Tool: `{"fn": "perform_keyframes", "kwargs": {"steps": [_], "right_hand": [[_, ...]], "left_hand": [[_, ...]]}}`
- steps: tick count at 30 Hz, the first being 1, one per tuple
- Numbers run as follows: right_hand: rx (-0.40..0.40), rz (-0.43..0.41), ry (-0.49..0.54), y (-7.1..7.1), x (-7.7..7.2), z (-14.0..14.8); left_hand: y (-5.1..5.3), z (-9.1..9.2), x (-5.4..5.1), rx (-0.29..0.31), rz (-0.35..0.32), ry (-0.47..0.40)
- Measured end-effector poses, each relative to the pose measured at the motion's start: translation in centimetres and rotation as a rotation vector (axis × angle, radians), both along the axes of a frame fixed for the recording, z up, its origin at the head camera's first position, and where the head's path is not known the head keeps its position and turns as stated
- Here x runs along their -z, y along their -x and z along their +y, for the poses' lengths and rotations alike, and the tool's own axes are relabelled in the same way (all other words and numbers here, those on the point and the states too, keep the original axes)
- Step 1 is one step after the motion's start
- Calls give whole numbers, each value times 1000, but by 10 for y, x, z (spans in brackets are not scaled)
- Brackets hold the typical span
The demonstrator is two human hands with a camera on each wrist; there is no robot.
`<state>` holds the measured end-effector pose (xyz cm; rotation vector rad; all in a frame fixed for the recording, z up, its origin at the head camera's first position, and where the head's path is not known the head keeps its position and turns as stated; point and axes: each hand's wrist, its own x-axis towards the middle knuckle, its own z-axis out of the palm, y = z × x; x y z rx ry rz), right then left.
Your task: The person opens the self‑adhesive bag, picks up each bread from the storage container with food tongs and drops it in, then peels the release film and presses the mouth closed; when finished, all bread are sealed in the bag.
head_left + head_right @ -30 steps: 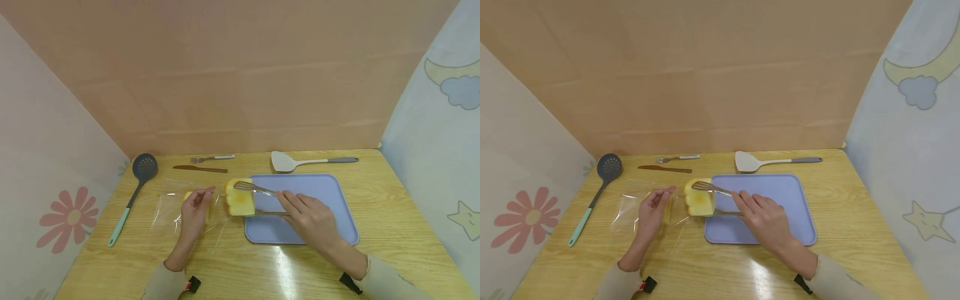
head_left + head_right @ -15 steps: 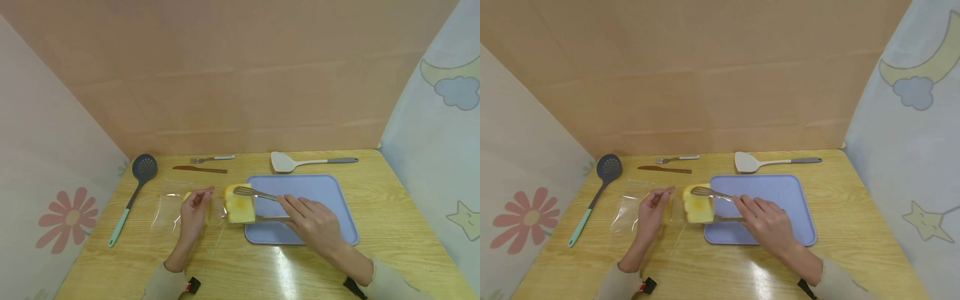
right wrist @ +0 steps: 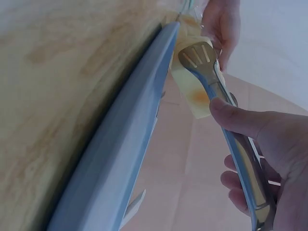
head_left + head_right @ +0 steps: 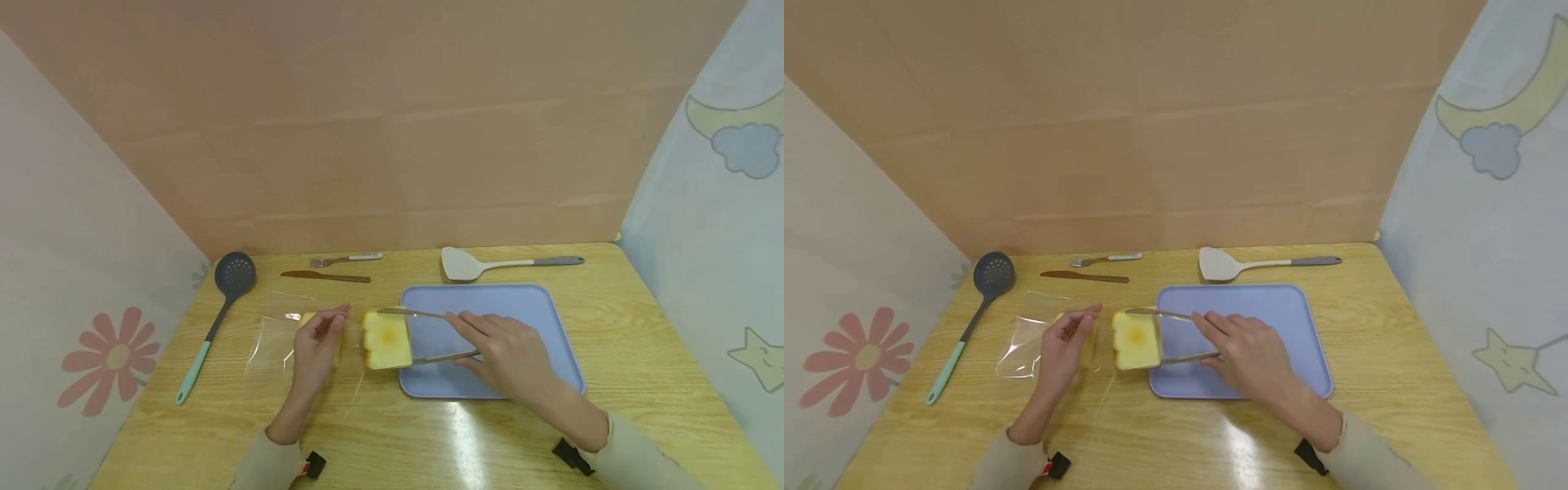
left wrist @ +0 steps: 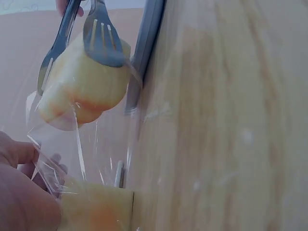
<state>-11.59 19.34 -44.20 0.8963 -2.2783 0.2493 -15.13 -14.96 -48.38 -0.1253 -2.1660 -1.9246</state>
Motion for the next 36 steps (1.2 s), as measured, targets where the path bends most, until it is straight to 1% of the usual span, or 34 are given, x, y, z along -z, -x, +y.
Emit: {"fn": "perform_keyframes", "kwargs": {"steps": [2, 4, 8, 11, 13, 15, 17, 22, 27, 30, 32, 34, 36], "right_hand": [[5, -19, 1, 3, -1, 0], [-1, -17, -8, 5, -1, 0], [-29, 42, -29, 5, 2, -3], [-51, 93, -30, 3, 2, -5], [-60, 110, -30, 2, 2, -5], [-59, 102, -40, 1, 1, -5], [-43, 70, -58, 0, -2, -5], [7, -46, -115, 1, -10, -5], [56, -111, -170, 0, -16, -8], [68, -122, -183, -1, -16, -9], [74, -129, -182, -3, -15, -10], [82, -138, -177, -4, -14, -10], [90, -152, -167, -6, -12, -11]], "left_hand": [[1, -1, 0, 6, -7, 20], [1, -2, 1, 7, -6, 37], [1, -2, 1, -9, 10, 52], [1, -1, 1, -23, 12, 48], [0, 0, 0, -26, 7, 42], [0, 1, -1, -25, 4, 45], [0, 1, -3, -16, 4, 67], [0, 0, -7, 13, 37, 168], [0, -3, -9, 34, 110, 257], [4, -5, -13, 35, 184, 369], [8, -6, -17, 49, 209, 456], [11, -7, -22, 79, 198, 539], [14, -8, -27, 120, 155, 601]]}}
